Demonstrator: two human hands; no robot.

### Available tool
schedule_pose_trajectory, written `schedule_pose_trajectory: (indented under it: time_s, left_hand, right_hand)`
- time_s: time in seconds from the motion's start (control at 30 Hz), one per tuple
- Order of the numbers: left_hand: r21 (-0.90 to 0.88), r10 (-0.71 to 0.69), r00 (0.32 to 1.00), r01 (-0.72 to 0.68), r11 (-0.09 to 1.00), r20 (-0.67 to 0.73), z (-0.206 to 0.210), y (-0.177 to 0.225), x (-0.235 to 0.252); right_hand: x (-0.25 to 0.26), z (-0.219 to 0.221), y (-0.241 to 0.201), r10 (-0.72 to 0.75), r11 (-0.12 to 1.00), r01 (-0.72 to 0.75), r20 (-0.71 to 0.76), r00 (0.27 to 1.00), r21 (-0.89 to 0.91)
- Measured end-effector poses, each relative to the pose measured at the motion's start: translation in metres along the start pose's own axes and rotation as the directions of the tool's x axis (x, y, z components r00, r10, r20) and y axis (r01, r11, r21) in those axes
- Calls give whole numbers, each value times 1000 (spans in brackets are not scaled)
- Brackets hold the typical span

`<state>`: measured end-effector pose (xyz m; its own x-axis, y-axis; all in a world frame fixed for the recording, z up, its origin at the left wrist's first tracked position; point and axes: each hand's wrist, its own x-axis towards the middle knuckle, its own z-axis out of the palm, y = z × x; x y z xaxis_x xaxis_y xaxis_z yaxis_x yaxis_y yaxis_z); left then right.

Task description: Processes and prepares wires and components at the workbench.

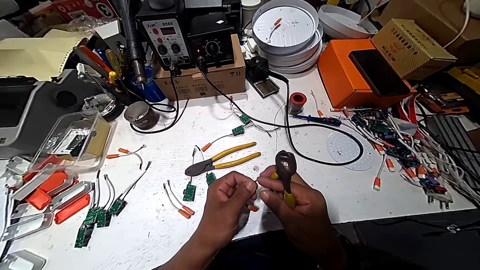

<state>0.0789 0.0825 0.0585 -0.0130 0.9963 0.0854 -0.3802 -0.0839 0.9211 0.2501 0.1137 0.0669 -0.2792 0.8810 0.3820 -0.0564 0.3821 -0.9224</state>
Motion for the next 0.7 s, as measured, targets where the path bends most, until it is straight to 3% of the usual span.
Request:
schedule_pose_trajectory:
  time_s: [0.2, 0.37, 0.57, 0.7]
  left_hand:
    - [93, 160, 985, -154, 984, -62, 3, -4, -1]
    - [55, 217, 975, -214, 975, -54, 4, -9, -2]
    - [-17, 246, 969, -246, 969, 8, 5, -16, -2]
    - [78, 325, 944, -328, 941, 53, 4, -17, 0]
  right_hand:
    - [-6, 4, 4, -159, 967, 155, -5, 987, -202]
    - [-10, 5, 3, -95, 994, 94, -8, 995, -54]
    - [-13, 3, 6, -41, 999, 41, -76, 996, -1]
    - [-13, 0, 5, -30, 998, 31, -43, 999, 46]
